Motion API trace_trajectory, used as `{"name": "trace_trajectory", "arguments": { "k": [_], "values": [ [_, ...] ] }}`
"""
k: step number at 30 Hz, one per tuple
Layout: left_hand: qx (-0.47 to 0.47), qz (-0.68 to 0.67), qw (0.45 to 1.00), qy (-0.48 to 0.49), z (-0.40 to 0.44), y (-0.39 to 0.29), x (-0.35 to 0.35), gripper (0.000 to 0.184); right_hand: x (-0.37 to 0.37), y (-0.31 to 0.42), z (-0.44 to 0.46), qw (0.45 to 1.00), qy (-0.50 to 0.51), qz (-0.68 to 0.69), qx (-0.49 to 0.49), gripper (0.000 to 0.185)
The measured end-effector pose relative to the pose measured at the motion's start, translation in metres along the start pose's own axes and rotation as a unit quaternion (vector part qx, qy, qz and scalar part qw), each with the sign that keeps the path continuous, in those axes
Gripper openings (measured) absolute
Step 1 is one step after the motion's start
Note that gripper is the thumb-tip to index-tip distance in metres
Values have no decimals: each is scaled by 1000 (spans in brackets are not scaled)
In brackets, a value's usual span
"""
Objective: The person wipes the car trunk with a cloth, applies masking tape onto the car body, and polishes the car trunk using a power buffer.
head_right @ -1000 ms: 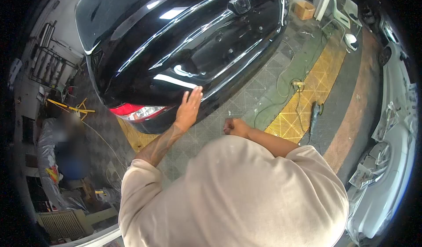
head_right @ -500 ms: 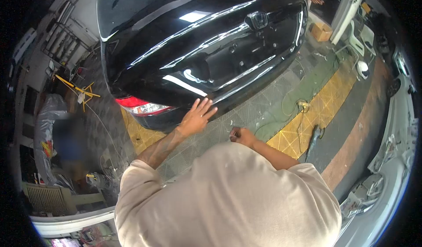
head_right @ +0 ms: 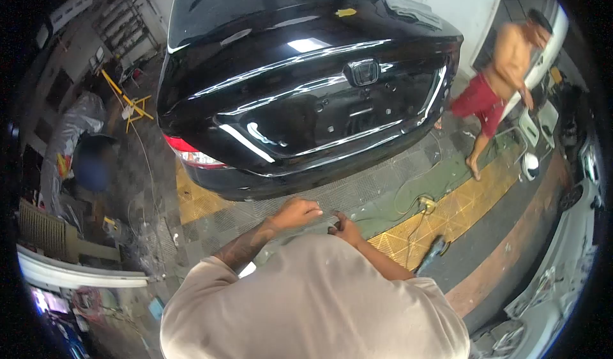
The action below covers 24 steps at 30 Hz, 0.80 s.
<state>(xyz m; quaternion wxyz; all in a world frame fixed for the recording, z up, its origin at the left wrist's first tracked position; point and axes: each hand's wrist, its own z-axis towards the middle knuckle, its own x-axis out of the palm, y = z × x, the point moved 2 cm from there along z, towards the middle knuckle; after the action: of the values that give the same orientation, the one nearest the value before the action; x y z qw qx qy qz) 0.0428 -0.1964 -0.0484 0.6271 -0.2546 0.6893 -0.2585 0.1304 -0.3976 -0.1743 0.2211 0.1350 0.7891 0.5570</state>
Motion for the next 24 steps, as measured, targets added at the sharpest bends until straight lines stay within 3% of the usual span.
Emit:
{"name": "trace_trajectory", "arguments": {
  "k": [1,3,5,7,12,15,17,19,21,24],
  "values": [
    [-55,-44,998,-6,8,-11,10,31,-8,-10,-1,999,-16,38,-3,62],
    [-75,-98,992,-26,23,-22,49,34,-29,6,-15,999,14,-34,0,63],
    [-97,-151,983,-43,31,-26,78,37,-40,-10,-25,995,-7,102,-14,70],
    [-19,-189,981,27,38,-36,94,39,-51,-17,-32,990,13,138,-27,73],
    [-45,-120,991,29,56,-42,110,39,-69,-31,-34,977,48,197,-64,82],
    [-91,-84,992,0,60,-50,111,35,-78,-27,-36,984,69,161,-41,84],
    [-95,-97,990,27,59,-55,109,29,-79,-35,-38,966,92,236,-44,84],
    [-108,-91,990,-16,56,-46,116,23,-73,-33,-38,966,105,236,-32,84],
    [-143,-84,986,12,47,-61,102,20,-71,-23,-39,966,115,231,-17,84],
    [-148,-62,986,-46,35,-47,113,16,-64,-11,-35,962,140,234,-9,85]
  ]
}}
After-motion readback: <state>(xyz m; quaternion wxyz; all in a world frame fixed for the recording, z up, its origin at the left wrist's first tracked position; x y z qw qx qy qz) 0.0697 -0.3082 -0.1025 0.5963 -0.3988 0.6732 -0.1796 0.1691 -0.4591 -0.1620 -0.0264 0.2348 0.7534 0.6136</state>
